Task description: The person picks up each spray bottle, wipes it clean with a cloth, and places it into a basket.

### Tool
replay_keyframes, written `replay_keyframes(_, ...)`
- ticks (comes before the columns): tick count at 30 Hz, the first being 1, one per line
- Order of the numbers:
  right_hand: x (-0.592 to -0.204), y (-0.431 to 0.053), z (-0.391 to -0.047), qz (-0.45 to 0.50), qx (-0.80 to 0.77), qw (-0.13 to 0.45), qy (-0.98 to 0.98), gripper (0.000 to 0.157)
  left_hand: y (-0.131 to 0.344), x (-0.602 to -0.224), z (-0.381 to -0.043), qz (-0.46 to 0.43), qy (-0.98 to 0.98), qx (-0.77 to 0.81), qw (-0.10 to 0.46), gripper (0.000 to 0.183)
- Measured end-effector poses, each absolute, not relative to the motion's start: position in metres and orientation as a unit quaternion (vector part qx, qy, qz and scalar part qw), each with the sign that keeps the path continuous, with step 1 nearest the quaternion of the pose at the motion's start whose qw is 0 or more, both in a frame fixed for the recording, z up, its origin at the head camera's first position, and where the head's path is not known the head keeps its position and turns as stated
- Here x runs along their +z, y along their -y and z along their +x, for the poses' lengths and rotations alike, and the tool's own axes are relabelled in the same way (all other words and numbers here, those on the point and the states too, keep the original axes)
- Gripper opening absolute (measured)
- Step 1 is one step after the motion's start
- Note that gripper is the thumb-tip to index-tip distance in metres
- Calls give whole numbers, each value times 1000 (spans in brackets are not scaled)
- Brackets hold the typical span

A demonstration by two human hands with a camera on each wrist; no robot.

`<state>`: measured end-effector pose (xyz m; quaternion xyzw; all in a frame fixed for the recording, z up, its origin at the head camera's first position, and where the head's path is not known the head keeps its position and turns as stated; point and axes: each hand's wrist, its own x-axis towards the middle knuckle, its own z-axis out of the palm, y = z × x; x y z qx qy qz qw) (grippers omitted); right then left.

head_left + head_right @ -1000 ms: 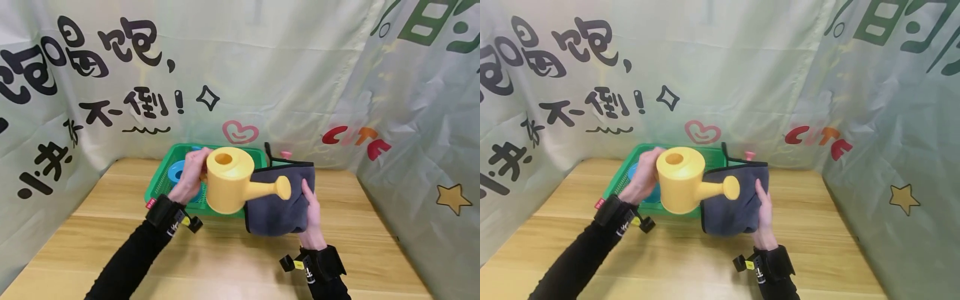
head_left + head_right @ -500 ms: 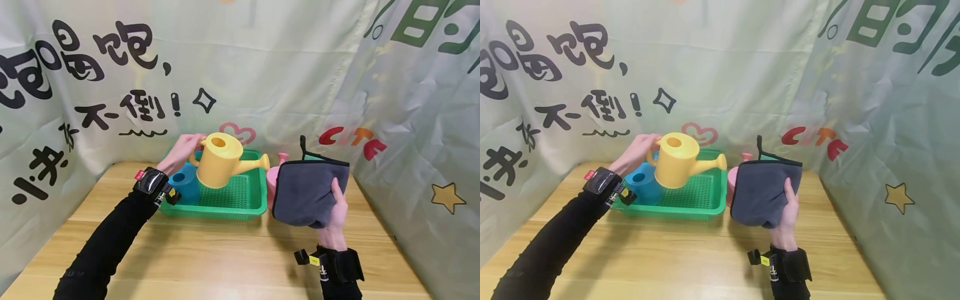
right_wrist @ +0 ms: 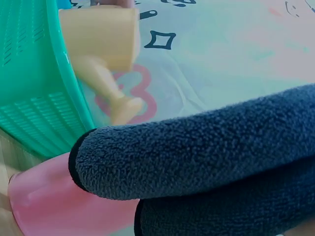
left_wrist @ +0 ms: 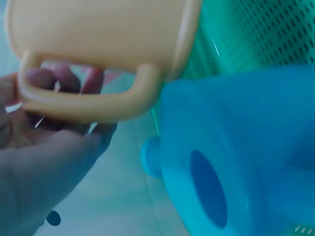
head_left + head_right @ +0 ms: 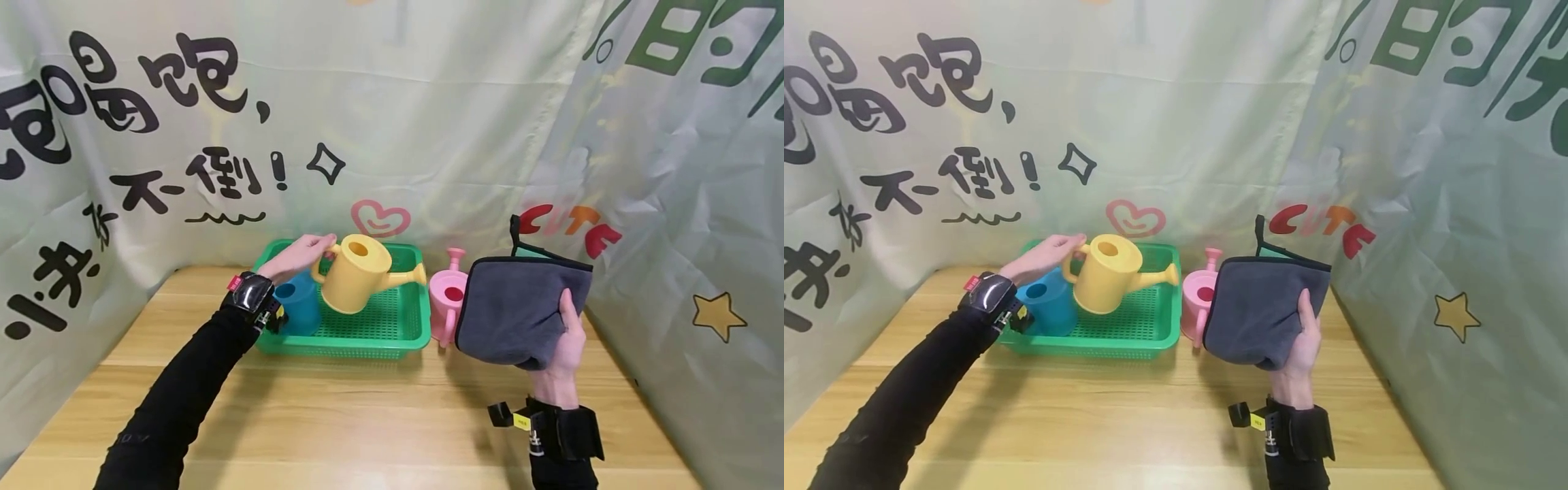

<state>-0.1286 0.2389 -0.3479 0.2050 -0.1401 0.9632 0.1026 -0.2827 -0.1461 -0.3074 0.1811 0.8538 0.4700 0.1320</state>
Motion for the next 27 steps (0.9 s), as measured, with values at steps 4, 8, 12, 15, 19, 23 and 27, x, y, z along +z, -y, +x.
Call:
replay_keyframes(4, -346, -237, -128, 204, 963, 97, 149, 39, 144, -313, -285, 205, -861, 441, 151, 44)
replay_keyframes(8, -346, -235, -128, 188, 965, 104, 151, 33, 140, -321, -289, 213, -867, 419, 167, 43)
replay_keyframes(12, -345, -234, -128, 202, 965, 91, 143, 37, 135, -326, -293, 233, -894, 348, 161, 40)
replay_keyframes(15, -345, -234, -128, 207, 964, 79, 147, 40, 130, -328, -296, 236, -915, 294, 146, 37)
replay_keyframes(19, -345, -234, -128, 196, 966, 80, 151, 39, 122, -331, -297, 216, -943, 214, 137, 32)
replay_keyframes(23, -347, -235, -127, 173, 969, 91, 150, 34, 115, -334, -296, 185, -964, 114, 150, 35)
replay_keyframes(27, -349, -236, -127, 164, 971, 87, 152, 32, 107, -337, -292, 159, -976, 73, 131, 36)
